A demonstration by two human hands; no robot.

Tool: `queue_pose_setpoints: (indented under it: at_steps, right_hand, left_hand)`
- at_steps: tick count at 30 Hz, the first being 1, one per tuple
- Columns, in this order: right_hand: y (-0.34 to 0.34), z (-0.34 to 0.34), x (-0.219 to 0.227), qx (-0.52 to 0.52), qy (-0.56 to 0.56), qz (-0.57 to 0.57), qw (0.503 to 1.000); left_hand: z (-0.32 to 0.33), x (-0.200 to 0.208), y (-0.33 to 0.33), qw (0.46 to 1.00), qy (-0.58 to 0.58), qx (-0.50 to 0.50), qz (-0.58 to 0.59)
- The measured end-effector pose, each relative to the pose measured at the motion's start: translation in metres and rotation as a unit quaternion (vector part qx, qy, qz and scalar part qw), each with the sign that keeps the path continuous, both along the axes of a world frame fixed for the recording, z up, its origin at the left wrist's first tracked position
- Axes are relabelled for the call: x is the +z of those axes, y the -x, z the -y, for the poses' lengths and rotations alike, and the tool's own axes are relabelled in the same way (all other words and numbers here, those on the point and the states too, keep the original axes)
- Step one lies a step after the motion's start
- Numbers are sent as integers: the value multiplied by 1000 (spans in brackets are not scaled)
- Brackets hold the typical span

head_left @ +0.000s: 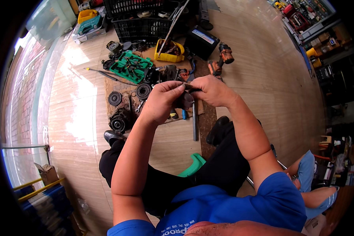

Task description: The person assembles or repairs a mechanical assembly by hand, picking up and positioning metal gears and components together.

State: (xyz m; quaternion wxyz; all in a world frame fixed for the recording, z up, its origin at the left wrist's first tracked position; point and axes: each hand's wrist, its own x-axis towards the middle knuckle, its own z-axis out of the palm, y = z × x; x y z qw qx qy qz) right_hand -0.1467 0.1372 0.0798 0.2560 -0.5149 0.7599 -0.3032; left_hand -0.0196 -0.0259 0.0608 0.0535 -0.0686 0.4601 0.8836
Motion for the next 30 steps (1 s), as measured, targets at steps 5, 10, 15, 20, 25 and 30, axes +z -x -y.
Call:
queue_pose_setpoints:
  at_steps: [5,10,15,20,25,30]
  right_hand:
    - [-1,0,0,16,-24,-99,995]
    - [3,-2,-6,4,-12,-157,988]
    - [3,-2,-4,-3,-18,-186,982]
    - [-1,-1,-9,-32,2,-207,978]
    - [-7,5,-9,-60,21,-208,976]
    - [-14,11,-17,-100,101,-171,975]
  left_hand:
    - [-9,-7,0,994,109,-24,14]
    - [-18,-11,0,948,318,-17,17]
    - [-22,-17,-1,907,422,-9,4]
    - [-27,-14,0,878,477,37,14]
    - [-29,-20,1,872,483,77,25]
    - [-30,-29,5,865,481,141,16]
